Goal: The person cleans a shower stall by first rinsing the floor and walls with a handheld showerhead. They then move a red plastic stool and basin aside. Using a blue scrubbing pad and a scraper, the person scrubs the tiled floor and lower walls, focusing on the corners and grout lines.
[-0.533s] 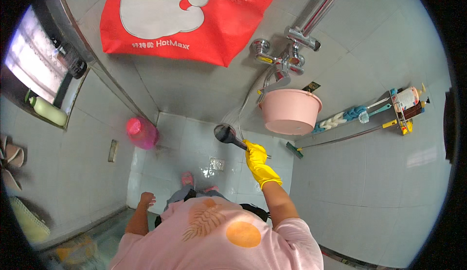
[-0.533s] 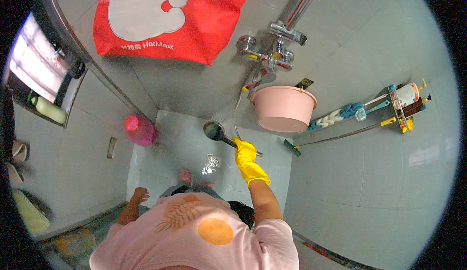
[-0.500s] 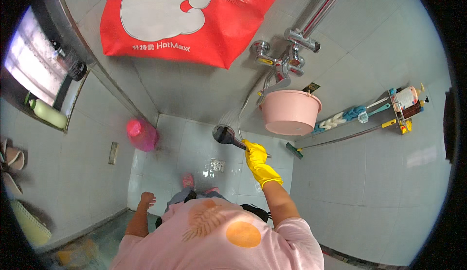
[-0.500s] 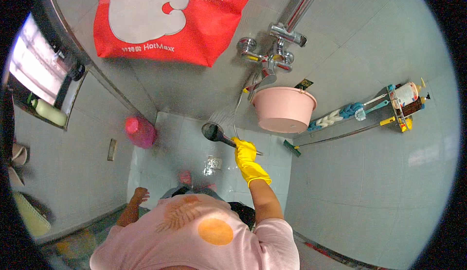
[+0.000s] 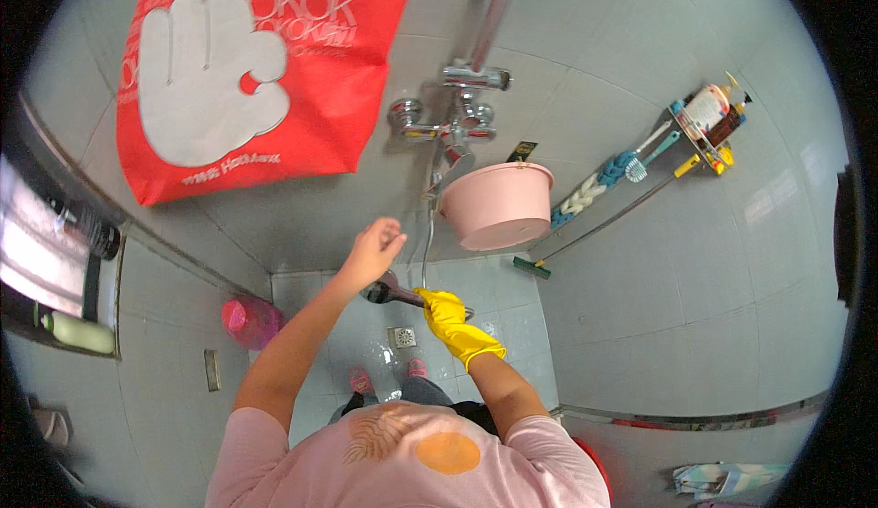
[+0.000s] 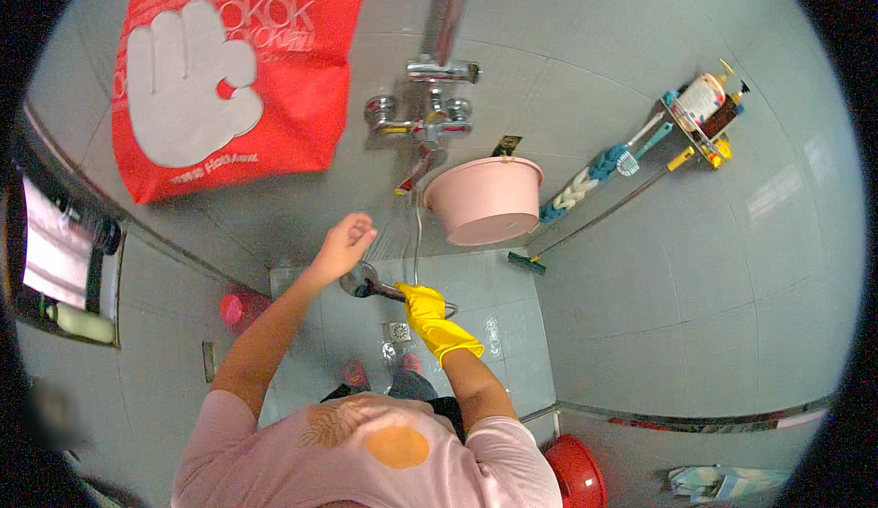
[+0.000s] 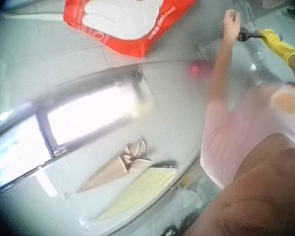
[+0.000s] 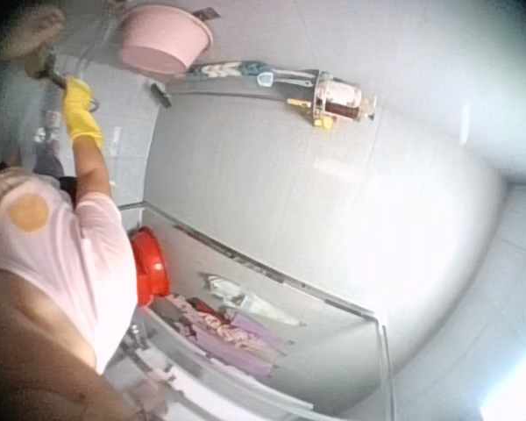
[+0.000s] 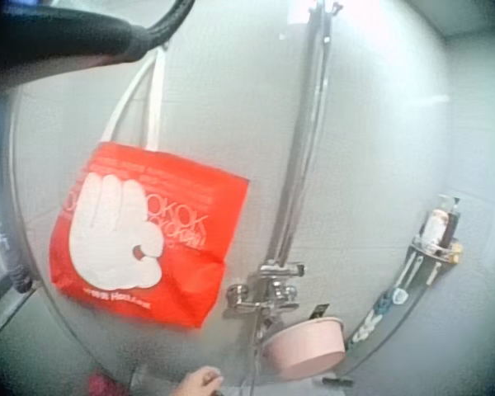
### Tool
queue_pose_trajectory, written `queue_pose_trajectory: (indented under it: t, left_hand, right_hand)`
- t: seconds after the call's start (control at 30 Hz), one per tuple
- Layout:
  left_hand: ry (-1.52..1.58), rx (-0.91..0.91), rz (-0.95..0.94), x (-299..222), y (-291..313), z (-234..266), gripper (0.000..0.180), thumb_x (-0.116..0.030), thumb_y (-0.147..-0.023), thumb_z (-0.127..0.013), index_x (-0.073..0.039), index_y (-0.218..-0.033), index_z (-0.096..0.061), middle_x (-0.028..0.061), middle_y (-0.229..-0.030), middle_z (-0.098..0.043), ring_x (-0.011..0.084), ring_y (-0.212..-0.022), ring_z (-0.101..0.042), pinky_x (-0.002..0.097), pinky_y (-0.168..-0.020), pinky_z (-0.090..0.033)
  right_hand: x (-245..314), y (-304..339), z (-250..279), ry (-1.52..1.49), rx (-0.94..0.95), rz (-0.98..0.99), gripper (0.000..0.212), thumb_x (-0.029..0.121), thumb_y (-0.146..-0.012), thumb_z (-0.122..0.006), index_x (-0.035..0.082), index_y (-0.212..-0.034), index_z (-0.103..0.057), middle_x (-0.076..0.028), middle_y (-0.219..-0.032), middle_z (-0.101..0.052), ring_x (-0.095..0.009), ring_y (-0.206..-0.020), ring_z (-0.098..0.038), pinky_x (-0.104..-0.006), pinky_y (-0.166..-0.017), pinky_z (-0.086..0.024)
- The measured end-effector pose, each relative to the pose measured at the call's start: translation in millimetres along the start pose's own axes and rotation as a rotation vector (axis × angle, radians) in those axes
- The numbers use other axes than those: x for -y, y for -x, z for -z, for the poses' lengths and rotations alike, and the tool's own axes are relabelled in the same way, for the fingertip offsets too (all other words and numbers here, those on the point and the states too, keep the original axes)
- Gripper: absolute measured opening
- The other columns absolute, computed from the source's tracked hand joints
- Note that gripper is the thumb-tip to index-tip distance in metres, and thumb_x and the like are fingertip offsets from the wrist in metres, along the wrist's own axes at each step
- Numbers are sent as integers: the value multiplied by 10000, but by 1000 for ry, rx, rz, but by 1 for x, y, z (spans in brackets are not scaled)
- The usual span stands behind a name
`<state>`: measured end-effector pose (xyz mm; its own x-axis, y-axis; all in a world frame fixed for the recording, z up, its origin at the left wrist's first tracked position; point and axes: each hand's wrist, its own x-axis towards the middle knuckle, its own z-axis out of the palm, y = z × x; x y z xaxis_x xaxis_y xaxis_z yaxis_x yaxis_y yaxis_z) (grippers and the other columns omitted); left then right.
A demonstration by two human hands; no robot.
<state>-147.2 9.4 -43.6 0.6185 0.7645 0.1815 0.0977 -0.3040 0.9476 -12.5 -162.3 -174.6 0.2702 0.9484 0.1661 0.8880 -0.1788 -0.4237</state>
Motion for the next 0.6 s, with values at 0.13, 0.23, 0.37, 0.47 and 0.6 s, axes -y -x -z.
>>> queue_pose_trajectory:
  t: [0.13,0.23,0.37,0.47,0.6]
  left_hand:
    - [-197,-81,-138,-34,-45,-29,403,-181,-743,-674,-23,-1066,-491,124,-942,-577,213,-693,-572,324,-636,-469]
    - [-268,-81,-117,-35,-69,-36,439,-196,-726,-690,-25,-1080,-492,131,-948,-577,219,-699,-573,326,-635,-467]
    - [-364,-54,-164,-33,-89,-30,325,-173,-717,-703,-3,-950,-552,110,-774,-584,167,-615,-545,297,-575,-449]
    - [-445,-90,-162,-36,-97,-28,225,-176,-714,-707,-6,-798,-586,94,-617,-546,147,-545,-504,283,-529,-417]
    - [-509,-100,-100,-32,-104,-24,215,-187,-725,-701,-3,-755,-595,93,-588,-537,146,-519,-484,280,-515,-402]
  right_hand:
    - [-10,3,6,-63,9,-15,325,85,-716,-530,186,-1017,-602,-119,-757,-598,-331,-717,-562,-430,-628,-427]
    - [-17,-1,16,-82,49,-14,295,109,-739,-513,195,-1008,-596,-110,-751,-596,-333,-707,-560,-443,-616,-416]
    - [-31,-4,30,-155,31,50,293,101,-741,-510,191,-1006,-597,-109,-744,-593,-332,-698,-556,-444,-613,-419]
    - [-46,-9,31,-201,28,86,307,91,-742,-503,190,-1018,-594,-114,-759,-597,-334,-722,-560,-441,-623,-424]
    - [-59,-16,34,-225,48,88,322,97,-748,-497,200,-1040,-587,-124,-800,-602,-341,-757,-561,-440,-643,-430]
